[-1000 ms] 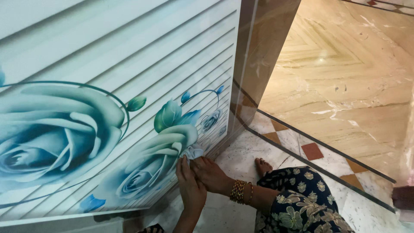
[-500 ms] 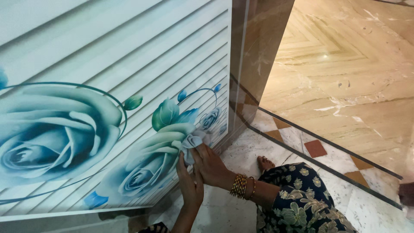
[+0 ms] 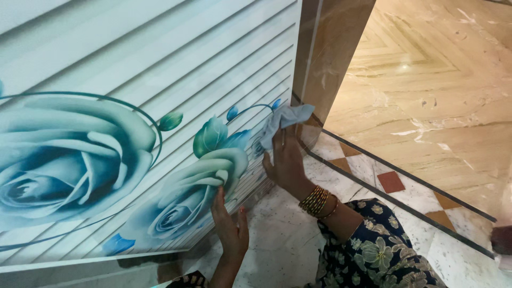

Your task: The person cleans a patterned door panel by wiping the surface and borders with a cloth and pressing the edges by hand.

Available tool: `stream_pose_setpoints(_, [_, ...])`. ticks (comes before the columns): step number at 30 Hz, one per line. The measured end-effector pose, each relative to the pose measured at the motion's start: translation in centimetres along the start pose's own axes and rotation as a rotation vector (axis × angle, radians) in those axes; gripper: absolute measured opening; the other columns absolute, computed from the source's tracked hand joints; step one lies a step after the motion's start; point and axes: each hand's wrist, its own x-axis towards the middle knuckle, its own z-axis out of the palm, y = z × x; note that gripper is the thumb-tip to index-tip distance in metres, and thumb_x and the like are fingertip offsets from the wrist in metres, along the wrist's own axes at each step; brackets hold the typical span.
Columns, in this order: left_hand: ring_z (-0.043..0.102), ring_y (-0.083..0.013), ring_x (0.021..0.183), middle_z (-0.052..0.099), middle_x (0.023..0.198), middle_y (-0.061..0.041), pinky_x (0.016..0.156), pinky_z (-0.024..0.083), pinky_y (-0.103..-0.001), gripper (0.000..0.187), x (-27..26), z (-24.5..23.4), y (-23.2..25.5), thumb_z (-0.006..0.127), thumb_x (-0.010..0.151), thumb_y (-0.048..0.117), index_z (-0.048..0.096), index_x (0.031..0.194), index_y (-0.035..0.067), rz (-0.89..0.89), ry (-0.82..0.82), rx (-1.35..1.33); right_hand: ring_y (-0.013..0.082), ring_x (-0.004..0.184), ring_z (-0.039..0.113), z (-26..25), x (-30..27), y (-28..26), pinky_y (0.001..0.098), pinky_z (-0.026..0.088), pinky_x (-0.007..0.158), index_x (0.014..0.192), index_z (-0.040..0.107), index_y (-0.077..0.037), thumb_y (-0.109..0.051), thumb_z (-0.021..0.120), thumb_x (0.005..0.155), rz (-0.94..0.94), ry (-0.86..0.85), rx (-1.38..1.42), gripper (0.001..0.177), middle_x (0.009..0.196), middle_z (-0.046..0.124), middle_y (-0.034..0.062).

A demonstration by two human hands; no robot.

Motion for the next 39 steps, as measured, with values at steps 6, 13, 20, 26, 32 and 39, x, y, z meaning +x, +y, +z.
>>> stream_pose_setpoints(6, [0.041, -0.0465, 0.139, 0.042, 0.15, -0.033, 0.114, 0.034, -0.055, 0.064, -0.2, 0.0, -0.4, 0.053, 0.102, 0.019, 0.03, 0.153, -0.011, 0.026, 0.029, 0.026, 0.0543, 0.127, 0.045, 5.4, -9.3, -3.0, 0.0535, 0.045, 0.108, 0.147, 0.025, 0.017, -0.011, 0.071, 0.082, 0.118, -0.45, 0.239, 0.084, 0.143, 0.034, 0.0397])
stream_pose_setpoints(13, [0.038, -0.0464, 0.142, 0.038, 0.153, -0.034, 0.113, 0.036, -0.053, 0.064, -0.1, 0.9, -0.2, 0.051, 0.104, 0.024, 0.03, 0.153, -0.011, -0.001, 0.025, -0.018, 0.0592, 0.141, 0.032, 9.4, -15.9, -5.3, 0.0613, 0.034, 0.116, 0.159, 0.026, 0.009, -0.028, 0.067, 0.098, -0.199, -0.362, 0.369, 0.083, 0.154, 0.026, 0.0439])
stream_pose_setpoints(20, [0.04, -0.045, 0.138, 0.04, 0.152, -0.031, 0.114, 0.033, -0.054, 0.061, -0.6, -0.1, -1.3, 0.049, 0.105, 0.023, 0.032, 0.152, -0.011, 0.049, 0.054, 0.022, 0.0476, 0.127, 0.05, 5.0, -7.9, -4.9, 0.0532, 0.05, 0.101, 0.142, 0.051, 0.0, -0.015, 0.063, 0.093, -0.149, -0.317, 0.251, 0.053, 0.14, 0.043, 0.033])
stream_pose_setpoints(26, [0.043, -0.0435, 0.139, 0.044, 0.151, -0.03, 0.114, 0.033, -0.054, 0.058, -0.6, -0.4, -1.0, 0.048, 0.107, 0.024, 0.034, 0.152, -0.01, 0.076, 0.085, 0.044, 0.0423, 0.118, 0.054, -2.0, 0.0, -1.4, 0.053, 0.05, 0.099, 0.157, 0.036, 0.0, -0.012, 0.066, 0.089, -0.084, -0.071, 0.186, 0.076, 0.136, 0.047, 0.0301])
stream_pose_setpoints(32, [0.043, -0.043, 0.139, 0.047, 0.149, -0.028, 0.114, 0.034, -0.053, 0.055, -1.0, -1.1, -1.6, 0.049, 0.107, 0.024, 0.036, 0.15, -0.008, 0.065, 0.061, 0.079, 0.0529, 0.14, 0.041, -1.4, 1.0, 2.9, 0.056, 0.042, 0.113, 0.154, 0.031, 0.007, -0.018, 0.071, 0.089, 0.017, 0.029, 0.005, 0.081, 0.15, 0.036, 0.0385])
stream_pose_setpoints(39, [0.044, -0.0422, 0.14, 0.046, 0.151, -0.028, 0.114, 0.035, -0.054, 0.054, -1.1, -2.4, -1.8, 0.047, 0.108, 0.022, 0.033, 0.152, -0.007, 0.135, 0.066, 0.08, 0.0458, 0.104, 0.057, 1.3, -1.7, 3.5, 0.0535, 0.051, 0.09, 0.131, 0.04, 0.008, -0.012, 0.071, 0.074, 0.274, -0.303, -0.009, 0.067, 0.114, 0.054, 0.0306])
